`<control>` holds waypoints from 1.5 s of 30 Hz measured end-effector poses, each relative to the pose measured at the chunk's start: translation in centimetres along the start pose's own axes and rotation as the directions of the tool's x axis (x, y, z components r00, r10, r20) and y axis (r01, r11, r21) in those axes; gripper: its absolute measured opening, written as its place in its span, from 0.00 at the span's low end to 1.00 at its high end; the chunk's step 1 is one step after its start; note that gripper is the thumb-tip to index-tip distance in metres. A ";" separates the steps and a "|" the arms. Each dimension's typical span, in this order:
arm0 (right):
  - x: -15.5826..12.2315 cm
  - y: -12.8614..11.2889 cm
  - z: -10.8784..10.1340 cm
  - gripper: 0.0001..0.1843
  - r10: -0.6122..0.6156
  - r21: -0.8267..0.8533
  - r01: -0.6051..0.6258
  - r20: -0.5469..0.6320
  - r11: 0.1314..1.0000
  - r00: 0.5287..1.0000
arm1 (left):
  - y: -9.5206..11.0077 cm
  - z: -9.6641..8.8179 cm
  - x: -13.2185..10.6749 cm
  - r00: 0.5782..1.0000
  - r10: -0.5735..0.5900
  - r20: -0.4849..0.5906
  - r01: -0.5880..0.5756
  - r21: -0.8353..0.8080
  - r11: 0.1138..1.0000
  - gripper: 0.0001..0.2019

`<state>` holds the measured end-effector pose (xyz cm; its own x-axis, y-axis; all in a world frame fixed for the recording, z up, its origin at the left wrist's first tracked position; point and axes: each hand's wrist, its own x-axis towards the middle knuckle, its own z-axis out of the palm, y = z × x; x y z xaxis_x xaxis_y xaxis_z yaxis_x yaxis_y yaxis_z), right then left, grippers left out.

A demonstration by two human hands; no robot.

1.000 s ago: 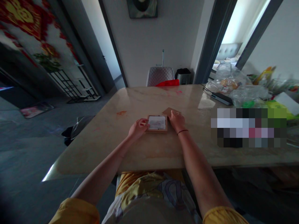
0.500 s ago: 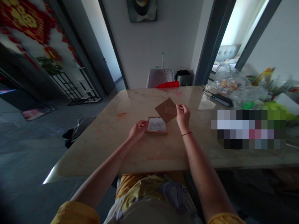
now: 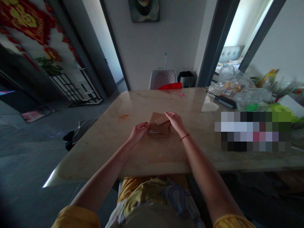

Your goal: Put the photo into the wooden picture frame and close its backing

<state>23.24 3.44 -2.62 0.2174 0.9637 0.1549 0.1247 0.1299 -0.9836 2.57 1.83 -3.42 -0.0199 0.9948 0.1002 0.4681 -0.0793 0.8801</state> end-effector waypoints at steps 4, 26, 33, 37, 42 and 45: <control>0.0 -0.3 0.1 0.30 -0.094 0.063 0.092 0.029 0.994 0.995 | 0.3 -0.2 0.1 0.999 0.011 -0.050 -0.017 -0.136 0.991 0.12; 1.6 2.9 -0.1 0.09 -0.053 -0.287 0.058 0.024 0.956 0.998 | -0.2 0.3 -0.8 0.994 0.039 0.105 -0.047 0.070 0.996 0.28; 1.4 2.8 -0.3 0.04 -0.157 -0.484 0.188 0.103 0.854 0.982 | 0.1 0.0 -1.1 0.980 0.104 0.170 -0.132 0.162 0.978 0.25; 0.8 2.2 -0.1 0.05 -0.246 -0.554 0.301 0.173 0.776 0.954 | 0.3 -0.4 -1.2 0.954 0.182 0.238 -0.252 0.305 0.918 0.27; -0.4 1.5 0.8 0.12 -0.303 -0.563 0.420 0.293 0.712 0.907 | 0.4 -0.6 -1.1 0.919 0.240 0.314 -0.357 0.400 0.844 0.29; -0.6 1.5 1.0 0.17 -0.277 -0.520 0.380 0.268 0.765 0.923 | 0.3 -0.6 -1.1 0.904 0.254 0.344 -0.388 0.412 0.824 0.31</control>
<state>22.30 3.31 -4.25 -0.0936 0.9159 0.3903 0.6811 0.3448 -0.6459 2.19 0.67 -3.02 0.4048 0.9012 0.1547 0.7575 -0.4252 0.4954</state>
